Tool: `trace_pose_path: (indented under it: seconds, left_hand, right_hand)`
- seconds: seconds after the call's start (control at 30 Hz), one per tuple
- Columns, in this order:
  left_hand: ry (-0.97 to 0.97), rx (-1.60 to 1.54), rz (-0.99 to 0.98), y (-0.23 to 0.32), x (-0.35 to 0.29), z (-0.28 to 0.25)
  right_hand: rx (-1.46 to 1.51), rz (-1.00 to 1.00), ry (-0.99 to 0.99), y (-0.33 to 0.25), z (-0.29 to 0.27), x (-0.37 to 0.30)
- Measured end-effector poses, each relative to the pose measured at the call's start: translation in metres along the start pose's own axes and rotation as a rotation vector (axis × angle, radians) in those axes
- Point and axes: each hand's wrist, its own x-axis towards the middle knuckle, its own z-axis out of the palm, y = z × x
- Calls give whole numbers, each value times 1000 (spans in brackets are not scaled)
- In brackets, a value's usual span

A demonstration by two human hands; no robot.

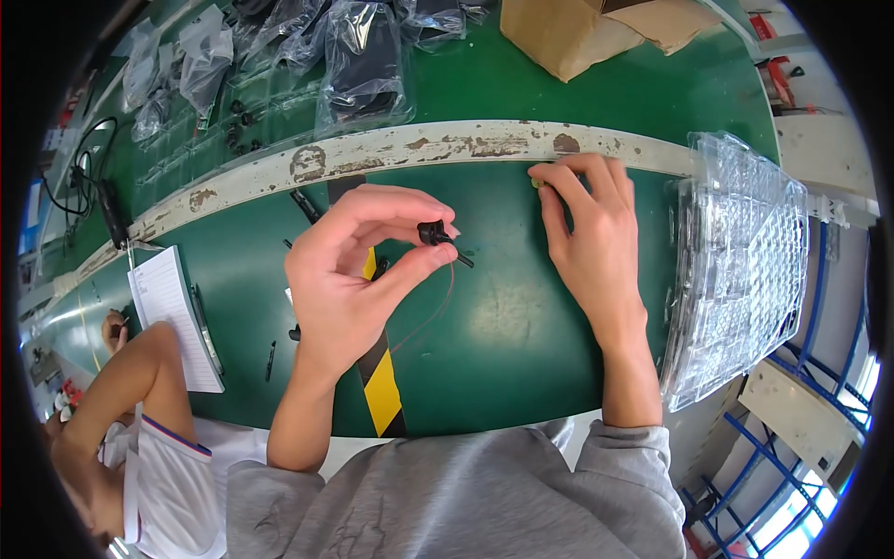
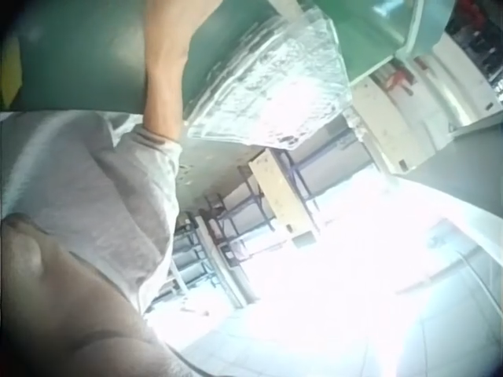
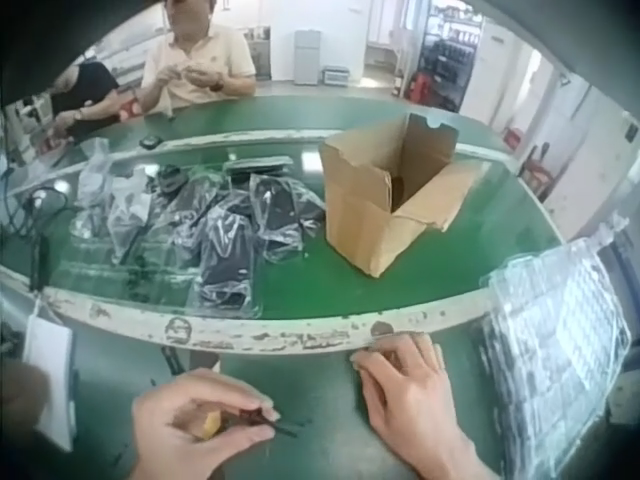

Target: The person assembles small electronic components and plastic parts at a factory workbench, using an electric screwdriver to join them.

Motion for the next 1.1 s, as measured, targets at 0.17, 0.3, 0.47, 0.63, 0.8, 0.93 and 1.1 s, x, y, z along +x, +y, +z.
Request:
trace_pose_path:
  seconds: [0.17,0.3,0.47,0.63,0.8,0.93,1.1]
  left_hand:
    - [-59,135,31,0,2,-2]
    - [-115,322,67,3,0,-4]
    - [-61,302,84,2,4,-5]
    - [-59,190,23,2,3,-9]
    - [-92,36,-19,-1,4,-14]
    - [-148,-48,-87,-3,4,-11]
    - [-217,-208,-173,-6,-1,3]
  right_hand:
    - [625,70,-29,-30,-26,1]
    - [693,45,-261,-47,-23,-11]
    - [774,210,-320,-42,-32,-11]
    - [688,87,-252,-30,-31,-10]
    - [644,-21,-319,-21,-32,-9]
    - [1165,61,-368,-20,-37,-4]
    - [1511,378,-299,-36,-36,-4]
